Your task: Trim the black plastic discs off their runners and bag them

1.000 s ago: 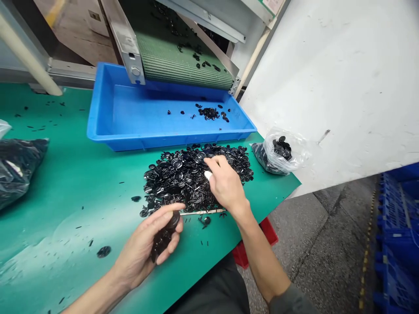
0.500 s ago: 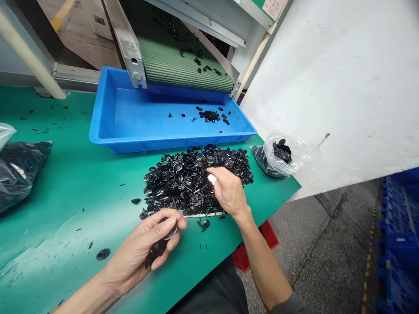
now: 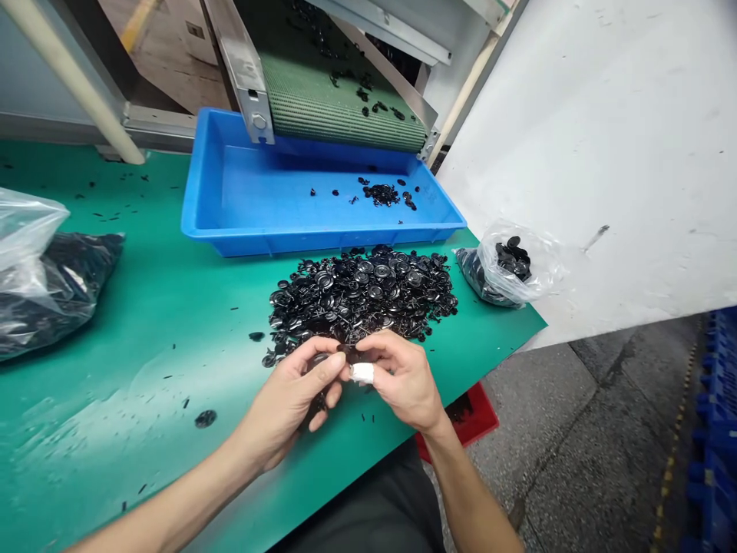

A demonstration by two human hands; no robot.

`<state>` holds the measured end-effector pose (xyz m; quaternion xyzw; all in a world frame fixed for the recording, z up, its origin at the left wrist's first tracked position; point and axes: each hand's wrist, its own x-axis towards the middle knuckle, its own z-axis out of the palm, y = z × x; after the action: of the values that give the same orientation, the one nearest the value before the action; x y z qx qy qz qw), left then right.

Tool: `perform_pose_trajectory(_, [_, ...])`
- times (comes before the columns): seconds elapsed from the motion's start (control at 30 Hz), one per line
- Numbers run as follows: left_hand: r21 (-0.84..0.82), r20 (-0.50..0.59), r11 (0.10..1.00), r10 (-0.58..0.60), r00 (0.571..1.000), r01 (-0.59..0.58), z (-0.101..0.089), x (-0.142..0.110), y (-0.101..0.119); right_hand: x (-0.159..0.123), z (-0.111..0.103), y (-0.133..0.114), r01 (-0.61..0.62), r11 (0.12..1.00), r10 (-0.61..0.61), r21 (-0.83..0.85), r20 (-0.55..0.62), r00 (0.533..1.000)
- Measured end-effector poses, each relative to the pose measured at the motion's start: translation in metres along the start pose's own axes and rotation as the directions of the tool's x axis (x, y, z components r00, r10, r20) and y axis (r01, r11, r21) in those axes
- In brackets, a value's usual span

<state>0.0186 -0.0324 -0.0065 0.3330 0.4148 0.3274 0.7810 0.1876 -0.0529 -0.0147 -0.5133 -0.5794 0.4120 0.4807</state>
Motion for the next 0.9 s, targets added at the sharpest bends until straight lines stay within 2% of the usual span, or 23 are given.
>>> perform_pose_trajectory(0.1, [-0.038, -0.005, 0.999, -0.015, 1.000, 0.015, -0.002, 0.001, -0.002, 0.001, -0.001, 0.005, -0.157, 0.964, 0.156, 0.216, 0.022, 0.987])
perform_pose_trajectory(0.2, [-0.107, -0.068, 0.994, 0.001, 0.998, -0.008, -0.002, 0.003, -0.003, 0.001, -0.003, 0.010, -0.216, 0.933, 0.232, 0.288, -0.023, 0.972])
perform_pose_trajectory(0.3, [-0.110, -0.089, 0.994, 0.012, 0.996, -0.022, -0.001, 0.005, -0.005, -0.001, -0.003, 0.012, -0.202, 0.942, 0.226, 0.267, -0.061, 0.972])
perform_pose_trajectory(0.43, [0.052, 0.014, 0.998, -0.020, 1.000, 0.019, 0.000, 0.004, -0.011, -0.010, 0.005, 0.010, -0.143, 0.977, 0.160, 0.157, -0.102, 0.982])
perform_pose_trajectory(0.5, [0.179, 0.065, 0.984, -0.013, 0.998, 0.001, -0.001, 0.002, -0.013, -0.016, 0.009, 0.006, -0.106, 0.994, 0.110, 0.039, -0.118, 0.987])
perform_pose_trajectory(0.57, [0.301, 0.090, 0.953, 0.009, 0.996, -0.036, -0.004, -0.001, -0.014, -0.022, 0.009, 0.002, -0.037, 0.988, 0.023, -0.151, -0.092, 0.995])
perform_pose_trajectory(0.7, [0.483, 0.167, 0.867, 0.047, 0.985, -0.123, -0.012, -0.004, -0.008, -0.030, -0.001, -0.009, 0.172, 0.870, -0.132, -0.463, 0.117, 0.984])
perform_pose_trajectory(0.8, [0.588, 0.230, 0.778, 0.102, 0.968, -0.221, -0.017, -0.004, -0.004, -0.031, -0.005, -0.012, 0.330, 0.755, -0.196, -0.567, 0.286, 0.938])
perform_pose_trajectory(0.9, [0.603, 0.228, 0.772, 0.078, 0.971, -0.204, -0.020, -0.005, -0.006, -0.032, 0.000, -0.006, 0.413, 0.714, -0.267, -0.565, 0.326, 0.907])
